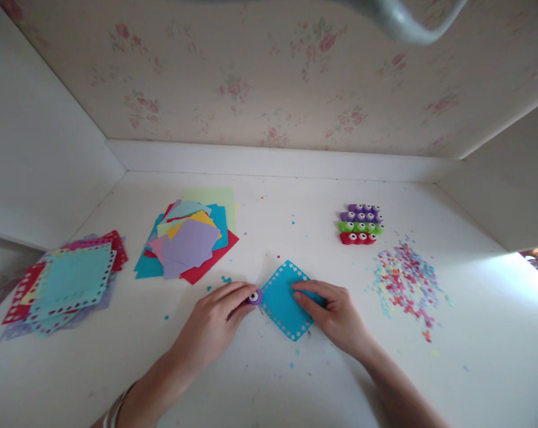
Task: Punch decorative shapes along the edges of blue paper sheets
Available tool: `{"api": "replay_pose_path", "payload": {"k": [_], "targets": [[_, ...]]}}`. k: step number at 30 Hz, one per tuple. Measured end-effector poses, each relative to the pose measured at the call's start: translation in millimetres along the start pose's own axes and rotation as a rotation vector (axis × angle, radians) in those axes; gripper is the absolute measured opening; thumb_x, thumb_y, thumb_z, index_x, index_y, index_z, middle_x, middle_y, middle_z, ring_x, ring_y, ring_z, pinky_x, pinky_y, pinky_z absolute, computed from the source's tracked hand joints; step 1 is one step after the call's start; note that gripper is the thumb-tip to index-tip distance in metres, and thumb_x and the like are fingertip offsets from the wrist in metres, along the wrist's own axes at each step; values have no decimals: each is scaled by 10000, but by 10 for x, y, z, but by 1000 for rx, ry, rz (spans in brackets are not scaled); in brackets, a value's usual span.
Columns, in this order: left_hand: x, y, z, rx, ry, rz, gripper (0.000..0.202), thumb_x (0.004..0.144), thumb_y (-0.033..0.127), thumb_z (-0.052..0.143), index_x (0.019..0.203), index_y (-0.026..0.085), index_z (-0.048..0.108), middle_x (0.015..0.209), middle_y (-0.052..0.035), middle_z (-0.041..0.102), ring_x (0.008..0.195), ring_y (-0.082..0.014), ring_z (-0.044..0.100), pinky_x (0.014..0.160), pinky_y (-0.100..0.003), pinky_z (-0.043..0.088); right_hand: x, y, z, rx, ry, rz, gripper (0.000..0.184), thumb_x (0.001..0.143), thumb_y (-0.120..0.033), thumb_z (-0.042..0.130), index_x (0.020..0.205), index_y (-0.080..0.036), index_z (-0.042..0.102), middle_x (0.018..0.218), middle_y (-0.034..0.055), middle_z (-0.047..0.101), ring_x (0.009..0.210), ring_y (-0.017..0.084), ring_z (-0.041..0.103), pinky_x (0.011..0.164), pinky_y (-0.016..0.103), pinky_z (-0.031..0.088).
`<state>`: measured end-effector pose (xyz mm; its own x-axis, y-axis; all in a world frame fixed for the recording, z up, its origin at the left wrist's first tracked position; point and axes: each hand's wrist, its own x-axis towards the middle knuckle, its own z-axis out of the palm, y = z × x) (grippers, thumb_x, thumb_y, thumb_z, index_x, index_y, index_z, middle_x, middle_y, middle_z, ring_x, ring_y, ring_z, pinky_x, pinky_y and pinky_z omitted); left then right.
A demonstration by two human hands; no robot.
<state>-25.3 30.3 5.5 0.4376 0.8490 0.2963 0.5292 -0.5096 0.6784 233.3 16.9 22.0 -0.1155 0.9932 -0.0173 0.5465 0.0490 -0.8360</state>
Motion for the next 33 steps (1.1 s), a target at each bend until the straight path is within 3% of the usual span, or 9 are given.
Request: {"api": "replay_pose_path", "payload": {"k": [5, 8, 11, 15, 18, 33], "targets": [[-4, 9, 24, 27, -24, 18, 232, 962, 240, 611, 1184, 237, 677, 1131, -56, 713, 1030, -205, 682, 927, -332, 567, -19, -12, 39, -57, -57, -93, 217, 961, -322, 567, 1054, -275, 758, 1011, 46, 740, 826, 189, 700, 649, 279, 577], [-16, 7, 33, 36, -36, 3, 237, 962, 242, 613, 1193, 230, 668, 1147, -62, 705, 1047, -209, 674, 938, -341, 562, -37, 6, 44, -214, 69, -222, 232, 935, -312, 609, 1123, -273, 739, 1301, 98, 625, 1084, 263, 638, 821, 373, 583], [-16, 14, 32, 38, -49, -15, 237, 966, 251, 609, 1196, 225, 660, 1157, -67, 700, 1054, -210, 670, 941, -342, 560, -44, 34, 36, -390, 153, -331, 304, 916, -318, 640, 1211, -270, 699, 1494, 118, 462, 1292, 334, 492, 1005, 509, 489], [-3, 25, 28, 58, -42, -4, 230, 967, 256, 610, 1189, 222, 661, 1138, -62, 708, 1038, -201, 676, 940, -334, 562, -33, 62, 52, -469, 10, -402, 287, 951, -343, 603, 1221, -280, 679, 1347, 76, 625, 1268, 293, 540, 1133, 581, 334], [-3, 15, 31, 80, -31, 24, 224, 969, 255, 608, 1182, 219, 667, 1129, -60, 713, 1024, -197, 682, 938, -332, 564, -24, 74, 80, -488, -28, -374, 278, 975, -349, 570, 1227, -296, 675, 1352, 39, 633, 1296, 278, 526, 1168, 589, 263], [10, 10, 12, 80, -50, 20, 230, 964, 271, 607, 1181, 227, 667, 1152, -54, 713, 1055, -198, 677, 952, -308, 554, -18, 73, 57, -466, -41, -365, 269, 975, -363, 557, 1205, -301, 683, 1375, 18, 619, 1309, 269, 511, 1177, 550, 248]]}}
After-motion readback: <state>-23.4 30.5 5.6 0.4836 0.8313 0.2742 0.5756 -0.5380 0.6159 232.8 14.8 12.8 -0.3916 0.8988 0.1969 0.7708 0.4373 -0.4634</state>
